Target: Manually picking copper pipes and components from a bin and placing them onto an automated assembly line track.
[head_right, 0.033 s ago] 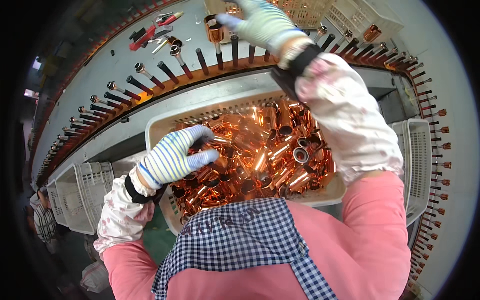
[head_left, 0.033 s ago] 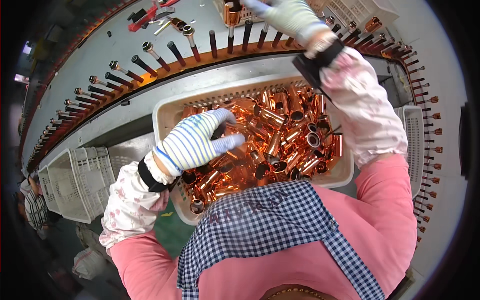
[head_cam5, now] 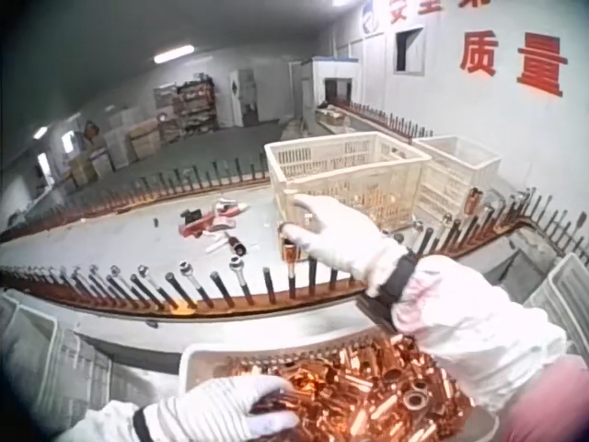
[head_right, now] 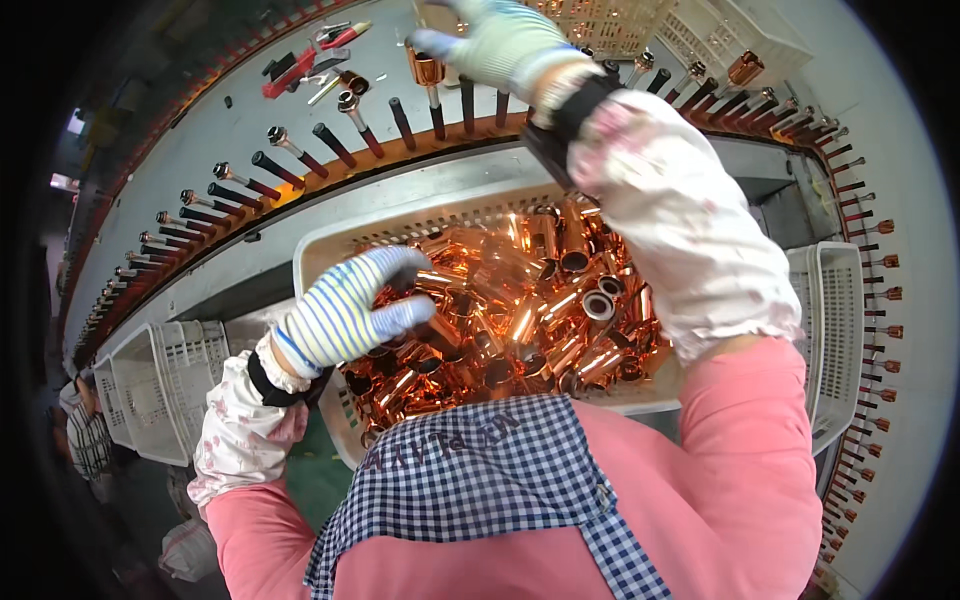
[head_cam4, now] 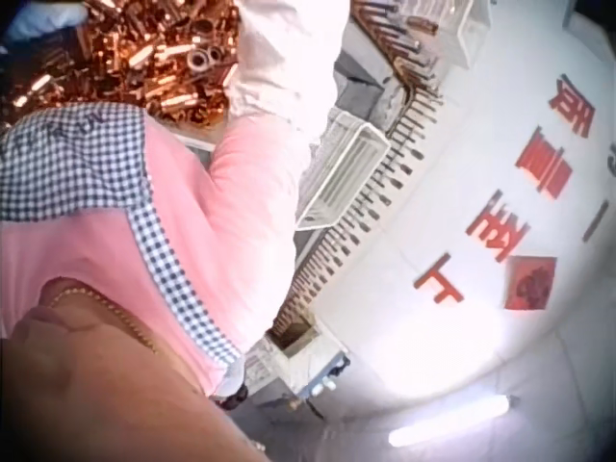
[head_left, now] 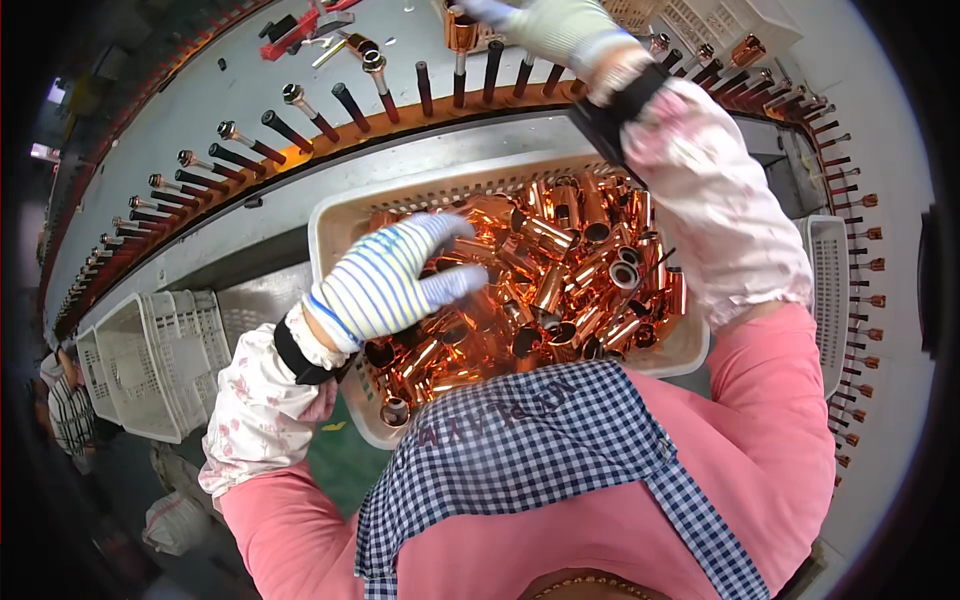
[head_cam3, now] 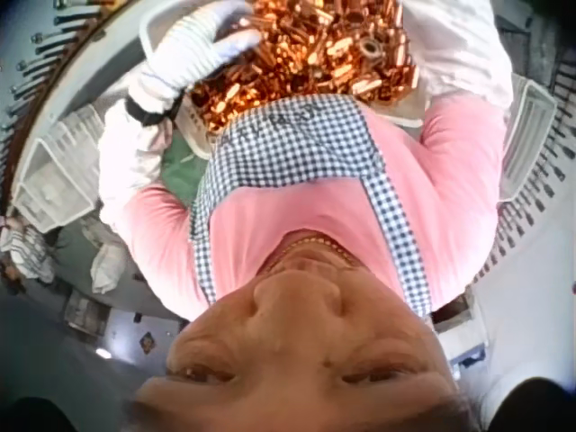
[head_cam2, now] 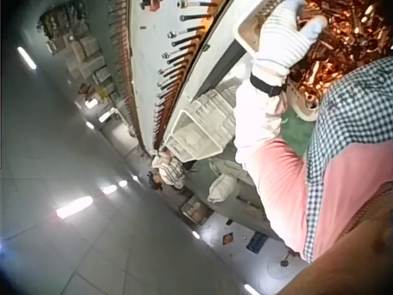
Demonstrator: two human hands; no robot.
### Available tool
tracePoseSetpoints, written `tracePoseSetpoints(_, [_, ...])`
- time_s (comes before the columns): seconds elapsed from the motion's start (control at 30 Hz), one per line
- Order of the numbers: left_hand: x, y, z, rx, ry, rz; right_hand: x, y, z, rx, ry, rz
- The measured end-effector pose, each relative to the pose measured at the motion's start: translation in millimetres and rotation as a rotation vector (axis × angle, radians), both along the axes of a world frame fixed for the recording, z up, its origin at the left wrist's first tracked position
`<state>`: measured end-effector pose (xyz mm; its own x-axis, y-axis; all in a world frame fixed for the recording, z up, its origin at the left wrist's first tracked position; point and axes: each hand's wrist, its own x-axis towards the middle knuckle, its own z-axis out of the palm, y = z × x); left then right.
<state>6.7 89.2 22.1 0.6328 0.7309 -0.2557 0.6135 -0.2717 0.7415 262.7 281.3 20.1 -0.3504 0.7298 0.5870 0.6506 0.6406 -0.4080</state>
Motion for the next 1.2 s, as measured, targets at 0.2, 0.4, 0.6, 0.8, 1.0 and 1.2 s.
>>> tracePoseSetpoints(0.2, [-42.7, -1.5, 10.7, 0.111, -0.139, 0.398, -85.2, 10.1, -16.6, -0.264, -0.289, 0.022])
tracePoseSetpoints(0.4, [-138.1, -62.8, -11.2, 0.014, -0.123, 0.779, -29.4, -94.9, -7.8, -0.437, -0.133, 0.178])
tracePoseSetpoints(0.6, [-140.6, -85.7, -33.8, -0.086, 0.046, 0.755, 100.1, -179.5, -30.6, -0.629, -0.072, 0.065])
tracePoseSetpoints(0.8, [-114.6, -97.7, -66.8, -0.093, 0.132, 0.586, 142.7, -257.1, -52.5, -0.761, -0.008, 0.013])
tracePoseSetpoints(1.0, [-112.1, -105.2, -78.5, -0.082, 0.132, 0.577, 170.3, -291.9, -37.3, -0.840, -0.004, -0.143])
tracePoseSetpoints(1.2, [-84.0, -101.1, -61.6, 0.194, 0.229, 0.409, 161.7, -290.6, -29.6, -0.820, -0.033, -0.077])
